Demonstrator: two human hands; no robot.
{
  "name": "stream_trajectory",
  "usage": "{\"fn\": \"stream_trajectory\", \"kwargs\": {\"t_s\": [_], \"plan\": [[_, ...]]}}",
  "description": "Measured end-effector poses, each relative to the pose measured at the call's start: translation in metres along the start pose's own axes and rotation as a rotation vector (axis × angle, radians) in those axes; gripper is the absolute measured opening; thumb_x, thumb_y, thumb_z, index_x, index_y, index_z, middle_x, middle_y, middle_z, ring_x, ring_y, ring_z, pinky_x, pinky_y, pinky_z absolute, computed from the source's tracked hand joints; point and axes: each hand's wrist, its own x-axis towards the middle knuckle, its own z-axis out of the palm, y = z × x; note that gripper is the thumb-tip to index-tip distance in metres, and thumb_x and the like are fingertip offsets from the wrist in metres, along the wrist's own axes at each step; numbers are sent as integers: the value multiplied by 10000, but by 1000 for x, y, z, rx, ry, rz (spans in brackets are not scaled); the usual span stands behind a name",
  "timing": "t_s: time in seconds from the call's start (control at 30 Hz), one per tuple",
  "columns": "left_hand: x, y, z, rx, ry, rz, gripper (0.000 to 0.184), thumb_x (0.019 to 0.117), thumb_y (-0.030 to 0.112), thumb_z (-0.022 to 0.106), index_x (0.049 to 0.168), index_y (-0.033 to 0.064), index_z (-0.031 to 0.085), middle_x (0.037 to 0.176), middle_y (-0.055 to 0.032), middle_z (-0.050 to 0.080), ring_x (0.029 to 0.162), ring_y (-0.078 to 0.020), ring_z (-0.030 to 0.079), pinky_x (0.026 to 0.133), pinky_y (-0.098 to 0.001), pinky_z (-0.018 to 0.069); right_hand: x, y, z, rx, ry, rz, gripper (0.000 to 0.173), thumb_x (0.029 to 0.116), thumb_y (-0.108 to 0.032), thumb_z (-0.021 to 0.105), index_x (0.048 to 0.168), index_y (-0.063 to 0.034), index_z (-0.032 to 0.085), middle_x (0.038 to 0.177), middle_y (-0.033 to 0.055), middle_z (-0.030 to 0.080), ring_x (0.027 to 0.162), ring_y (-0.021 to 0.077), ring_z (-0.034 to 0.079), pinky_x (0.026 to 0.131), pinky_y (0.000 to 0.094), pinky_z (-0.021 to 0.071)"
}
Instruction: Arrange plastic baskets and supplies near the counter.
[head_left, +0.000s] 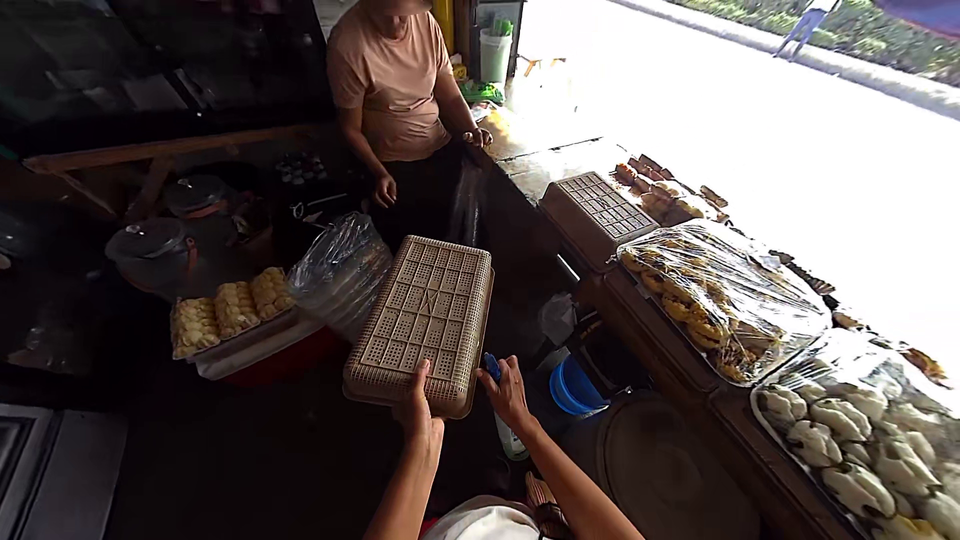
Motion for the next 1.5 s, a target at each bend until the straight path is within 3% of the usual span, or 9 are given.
{"fn": "stream_trajectory", "kwargs": {"t_s": [0.13, 0.33, 0.53, 0.7, 0.9, 1.03, 1.17, 1.27, 1.5], "plan": [[-2, 2, 1, -3, -26, -3, 681, 922, 364, 747, 1436, 26, 456, 1339, -249, 569, 1191, -390, 583, 909, -631, 510, 2, 0, -4, 130, 6, -26, 460, 972, -304, 678, 1160, 111, 616, 1249, 295, 535, 931, 284, 663, 782, 367, 582], [-9, 1, 1, 16, -27, -33, 632, 945, 363, 717, 1423, 33, 468, 1323, -237, 579, 1173, -373, 592, 892, -611, 513, 3, 6, -5, 63, 54, -34, 420, 995, -294, 650, 1009, 126, 660, 1053, 250, 579, 829, 253, 646, 756, 344, 572], [-4, -6, -1, -16, -10, -33, 607, 925, 339, 753, 1386, 32, 507, 1259, -239, 621, 1118, -380, 636, 849, -609, 547, 12, 10, -8, 174, 46, -35, 417, 976, -241, 673, 1181, 116, 607, 1206, 273, 532, 898, 240, 655, 735, 316, 587], [-9, -6, -4, 8, -8, -50, 623, 931, 334, 745, 1414, 39, 483, 1292, -243, 595, 1142, -373, 606, 863, -596, 526, 24, 0, -19, 66, 48, 59, 425, 1027, -293, 619, 1072, 129, 643, 1083, 247, 564, 845, 254, 644, 784, 344, 568], [-12, -9, -6, 10, -15, -50, 609, 934, 326, 742, 1413, 52, 485, 1282, -228, 610, 1129, -362, 624, 856, -590, 536, 35, 2, -25, 123, 5, 82, 406, 1038, -270, 599, 1186, 109, 604, 1174, 254, 530, 844, 222, 650, 756, 314, 577], [-13, -10, -8, 19, -25, -46, 595, 941, 313, 734, 1417, 59, 485, 1281, -225, 611, 1129, -361, 621, 855, -594, 530, 40, 0, -26, 52, 5, 116, 418, 1057, -297, 570, 1107, 113, 630, 1108, 241, 557, 839, 235, 651, 790, 335, 571], [-9, -13, -12, 38, -38, -42, 563, 943, 287, 732, 1398, 53, 498, 1232, -221, 635, 1078, -345, 647, 817, -563, 553, 37, 7, -24, 73, 33, 146, 435, 1058, -309, 563, 1120, 116, 632, 1105, 244, 561, 841, 243, 649, 791, 343, 569], [-6, -11, -18, 74, -52, -65, 563, 946, 295, 731, 1392, 41, 500, 1245, -226, 629, 1084, -345, 643, 819, -551, 553, 31, 22, -18, 149, 50, 144, 431, 1049, -300, 579, 1164, 114, 611, 1129, 241, 547, 806, 214, 645, 727, 314, 577], [2, -16, -32, 155, -90, -75, 503, 945, 270, 728, 1352, 49, 530, 1197, -205, 652, 1036, -318, 661, 787, -519, 563, 22, 34, -22, 111, 73, 195, 425, 1064, -285, 550, 1105, 129, 635, 1079, 233, 560, 836, 243, 639, 781, 348, 565]]}}
